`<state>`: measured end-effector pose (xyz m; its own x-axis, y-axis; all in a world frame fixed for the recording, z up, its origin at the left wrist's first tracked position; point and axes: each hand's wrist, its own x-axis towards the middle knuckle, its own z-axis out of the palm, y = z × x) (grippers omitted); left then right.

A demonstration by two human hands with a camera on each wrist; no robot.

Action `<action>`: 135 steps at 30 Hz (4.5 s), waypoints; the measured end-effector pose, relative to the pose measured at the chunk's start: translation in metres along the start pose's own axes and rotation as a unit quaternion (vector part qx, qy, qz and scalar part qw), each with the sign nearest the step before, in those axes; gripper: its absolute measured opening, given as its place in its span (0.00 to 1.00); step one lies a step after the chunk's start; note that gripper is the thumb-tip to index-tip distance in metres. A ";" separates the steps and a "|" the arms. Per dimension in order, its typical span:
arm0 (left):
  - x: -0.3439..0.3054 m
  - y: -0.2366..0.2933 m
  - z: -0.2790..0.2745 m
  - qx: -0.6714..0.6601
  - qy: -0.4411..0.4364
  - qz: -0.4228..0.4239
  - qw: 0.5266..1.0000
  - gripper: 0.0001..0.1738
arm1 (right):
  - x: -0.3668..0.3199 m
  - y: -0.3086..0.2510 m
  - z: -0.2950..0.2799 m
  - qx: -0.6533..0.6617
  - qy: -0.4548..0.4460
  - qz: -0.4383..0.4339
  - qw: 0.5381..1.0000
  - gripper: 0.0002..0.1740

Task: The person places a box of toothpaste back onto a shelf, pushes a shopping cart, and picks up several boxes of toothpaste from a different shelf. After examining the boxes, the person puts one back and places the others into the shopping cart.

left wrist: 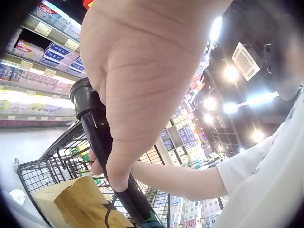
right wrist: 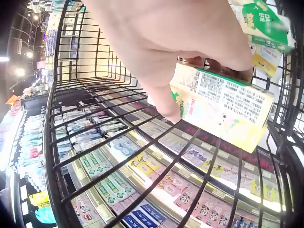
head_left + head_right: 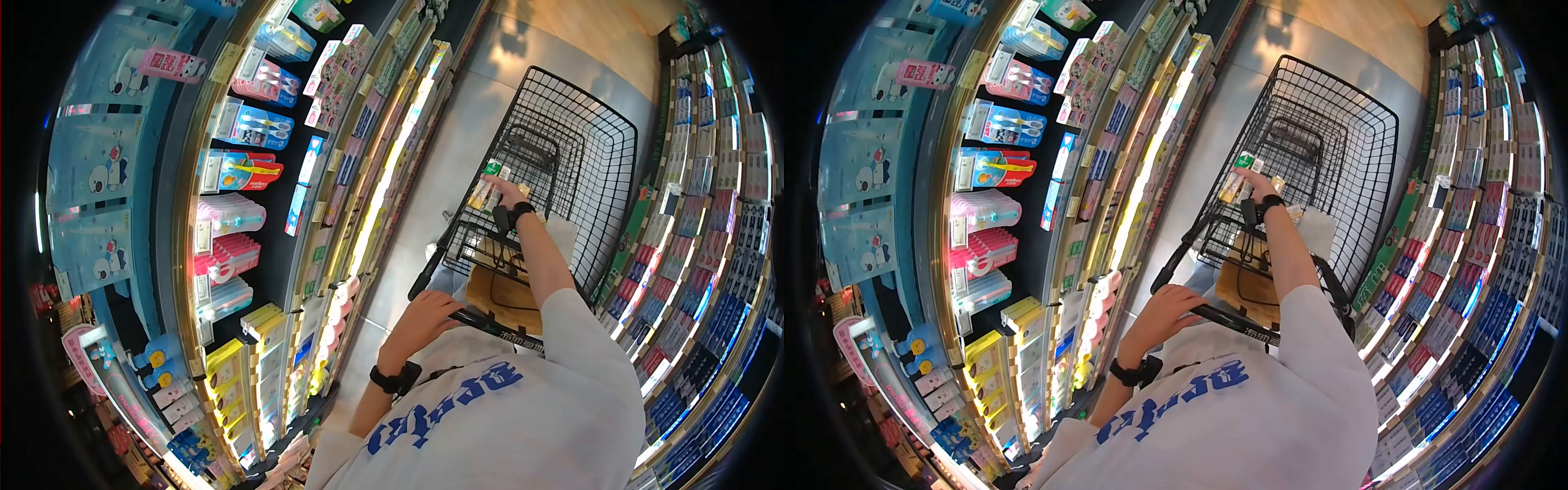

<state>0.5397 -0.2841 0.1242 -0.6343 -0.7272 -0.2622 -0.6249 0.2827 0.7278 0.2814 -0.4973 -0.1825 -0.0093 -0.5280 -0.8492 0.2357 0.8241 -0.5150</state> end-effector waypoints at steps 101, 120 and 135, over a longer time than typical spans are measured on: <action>-0.317 -0.388 -0.052 0.006 0.498 -0.345 0.795 0.21 | -0.506 -0.025 0.179 -0.220 0.029 -0.366 0.904 0.31; -0.350 -0.407 -0.044 -0.290 0.460 -0.336 0.769 0.17 | -0.502 -0.013 0.166 -0.217 0.040 -0.362 0.906 0.32; -0.340 -0.390 -0.059 -0.281 0.447 -0.374 0.763 0.17 | -0.495 -0.014 0.165 -0.219 0.017 -0.351 0.910 0.33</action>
<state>1.0260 -0.1846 -0.0331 0.5237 -0.7610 -0.3830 -0.2068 -0.5497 0.8094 0.4434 -0.2818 0.2646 -0.0401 -0.9558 -0.2913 -0.2510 0.2918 -0.9230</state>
